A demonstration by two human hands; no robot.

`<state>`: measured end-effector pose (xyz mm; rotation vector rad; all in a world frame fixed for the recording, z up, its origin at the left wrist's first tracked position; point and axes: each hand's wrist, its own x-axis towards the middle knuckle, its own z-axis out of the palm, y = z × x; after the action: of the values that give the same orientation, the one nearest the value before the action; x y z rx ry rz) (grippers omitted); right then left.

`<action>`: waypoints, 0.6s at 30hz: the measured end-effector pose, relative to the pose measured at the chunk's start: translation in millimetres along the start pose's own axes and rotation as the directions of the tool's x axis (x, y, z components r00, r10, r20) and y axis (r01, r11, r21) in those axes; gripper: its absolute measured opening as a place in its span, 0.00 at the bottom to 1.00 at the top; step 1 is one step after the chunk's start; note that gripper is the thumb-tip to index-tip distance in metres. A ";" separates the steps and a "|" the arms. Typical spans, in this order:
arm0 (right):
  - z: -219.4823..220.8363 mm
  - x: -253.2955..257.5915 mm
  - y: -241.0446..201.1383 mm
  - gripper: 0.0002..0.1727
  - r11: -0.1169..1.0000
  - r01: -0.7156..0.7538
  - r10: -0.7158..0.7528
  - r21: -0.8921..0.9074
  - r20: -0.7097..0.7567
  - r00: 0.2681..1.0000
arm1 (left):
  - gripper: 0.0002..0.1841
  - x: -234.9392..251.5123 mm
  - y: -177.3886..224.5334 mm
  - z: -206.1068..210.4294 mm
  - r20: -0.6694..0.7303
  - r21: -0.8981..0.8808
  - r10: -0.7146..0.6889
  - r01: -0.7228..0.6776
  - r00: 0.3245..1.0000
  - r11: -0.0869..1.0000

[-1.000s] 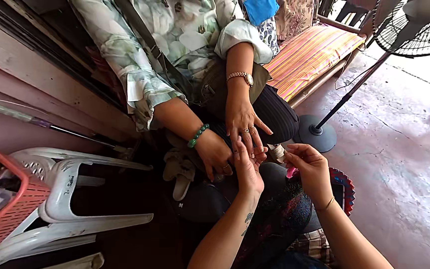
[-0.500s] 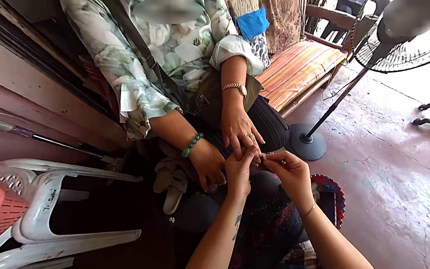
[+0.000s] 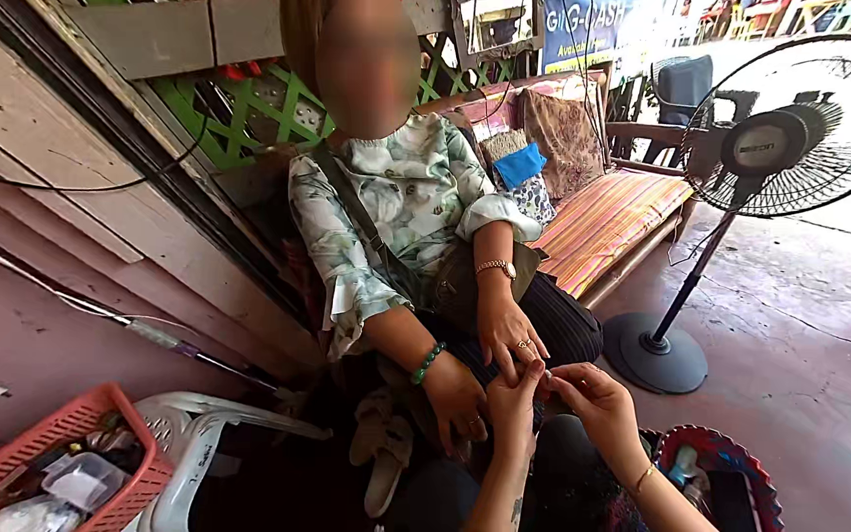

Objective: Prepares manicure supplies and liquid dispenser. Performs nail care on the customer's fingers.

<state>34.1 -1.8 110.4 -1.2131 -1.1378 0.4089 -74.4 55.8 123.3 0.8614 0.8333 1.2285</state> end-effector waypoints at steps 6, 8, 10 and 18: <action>-11.3 8.7 -11.7 0.04 0.999 0.037 -0.038 0.013 0.044 0.998 | 0.05 0.3 1.2 1.2 0.045 0.101 0.023 -0.028 0.999 0.995; -2.8 7.8 -8.2 0.05 0.999 0.032 -0.030 -0.038 0.054 0.998 | 0.06 1.2 -0.8 -1.0 0.048 0.143 0.050 -0.056 0.998 0.988; 5.7 3.9 -2.0 0.05 1.000 0.010 -0.010 -0.019 0.001 1.000 | 0.06 0.9 -4.1 -2.1 0.041 0.174 0.068 -0.074 0.997 0.982; 10.9 -1.1 2.2 0.04 0.932 0.182 -0.199 -0.312 -0.025 0.980 | 0.06 4.2 -5.3 -1.6 0.013 0.187 0.070 -0.071 0.997 0.980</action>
<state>25.0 3.8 107.1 -1.3596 -1.2902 0.0473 -72.9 59.4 117.6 1.0547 0.9304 1.2216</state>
